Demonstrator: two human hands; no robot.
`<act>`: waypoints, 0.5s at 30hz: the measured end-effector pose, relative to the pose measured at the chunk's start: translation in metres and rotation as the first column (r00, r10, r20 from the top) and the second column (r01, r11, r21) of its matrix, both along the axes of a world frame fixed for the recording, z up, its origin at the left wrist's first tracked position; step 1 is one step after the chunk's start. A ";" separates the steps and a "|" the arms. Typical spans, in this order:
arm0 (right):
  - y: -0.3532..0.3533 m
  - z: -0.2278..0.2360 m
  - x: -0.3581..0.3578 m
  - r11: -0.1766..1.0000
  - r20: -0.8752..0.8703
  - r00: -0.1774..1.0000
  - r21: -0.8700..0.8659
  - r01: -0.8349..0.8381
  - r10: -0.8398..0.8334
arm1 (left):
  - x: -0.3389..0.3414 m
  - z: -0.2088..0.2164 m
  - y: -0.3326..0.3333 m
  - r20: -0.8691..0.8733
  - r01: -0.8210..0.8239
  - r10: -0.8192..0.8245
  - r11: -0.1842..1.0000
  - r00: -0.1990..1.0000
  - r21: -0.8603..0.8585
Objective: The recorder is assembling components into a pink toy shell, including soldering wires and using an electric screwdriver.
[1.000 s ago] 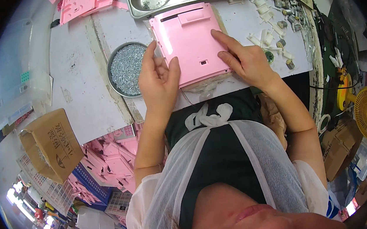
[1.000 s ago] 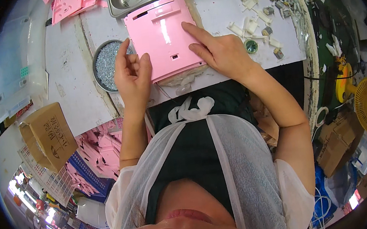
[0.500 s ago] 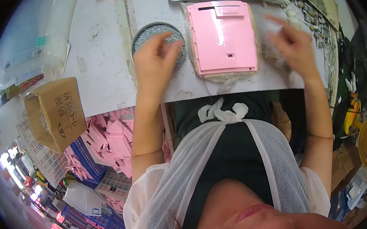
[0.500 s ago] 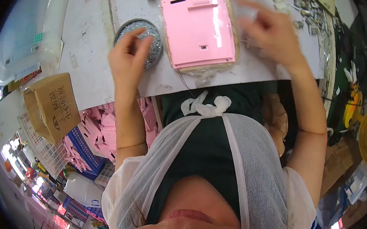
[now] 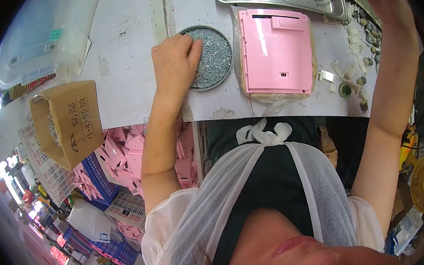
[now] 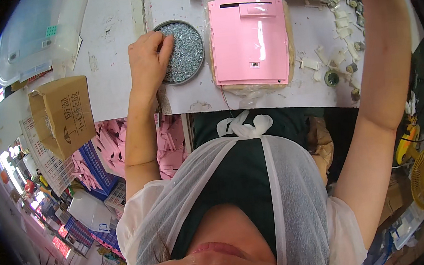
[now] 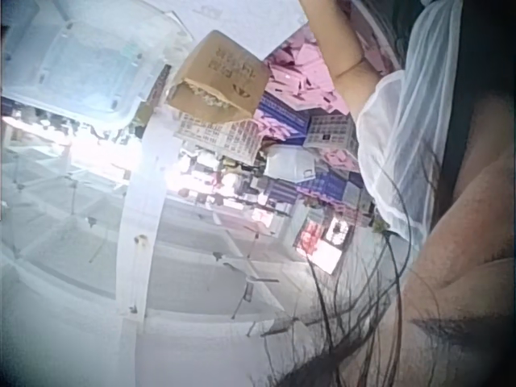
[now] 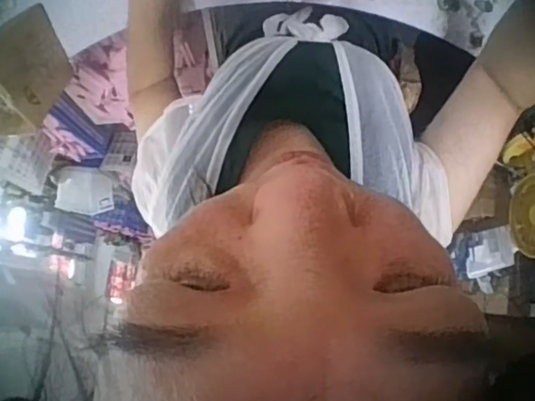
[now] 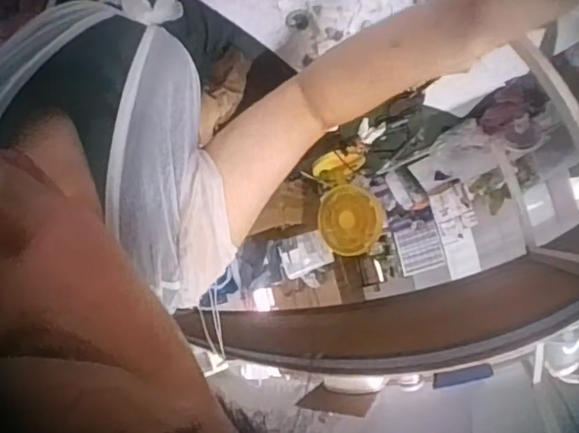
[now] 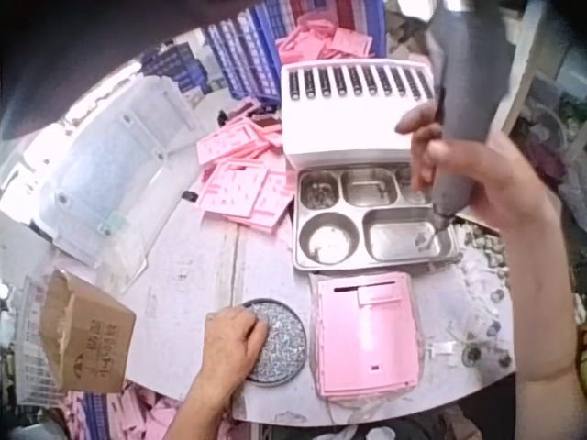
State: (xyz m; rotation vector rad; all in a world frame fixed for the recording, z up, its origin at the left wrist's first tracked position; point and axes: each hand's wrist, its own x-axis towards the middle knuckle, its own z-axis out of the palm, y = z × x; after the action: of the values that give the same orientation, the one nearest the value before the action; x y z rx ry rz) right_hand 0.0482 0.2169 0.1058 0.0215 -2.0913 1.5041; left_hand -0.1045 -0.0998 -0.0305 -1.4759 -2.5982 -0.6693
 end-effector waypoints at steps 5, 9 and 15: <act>-0.037 -0.031 0.030 0.925 -0.118 0.976 -0.315 -0.212 0.183 | 0.003 0.006 -0.002 0.125 -0.029 0.013 0.991 0.992 0.130; -0.067 -0.048 0.052 0.895 -0.201 0.950 -0.333 -0.296 0.240 | 0.027 0.010 0.007 0.028 -0.014 0.010 0.990 1.000 0.141; -0.093 -0.047 0.060 0.849 -0.293 0.934 -0.423 -0.318 0.204 | 0.048 0.016 0.010 0.017 0.185 -0.202 0.923 0.979 0.338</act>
State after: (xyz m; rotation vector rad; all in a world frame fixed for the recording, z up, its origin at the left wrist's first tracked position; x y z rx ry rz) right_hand 0.1079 0.1237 0.0587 0.3067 -1.5394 2.0284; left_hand -0.0562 -0.0899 -0.0146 -1.6280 -2.2383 -1.1218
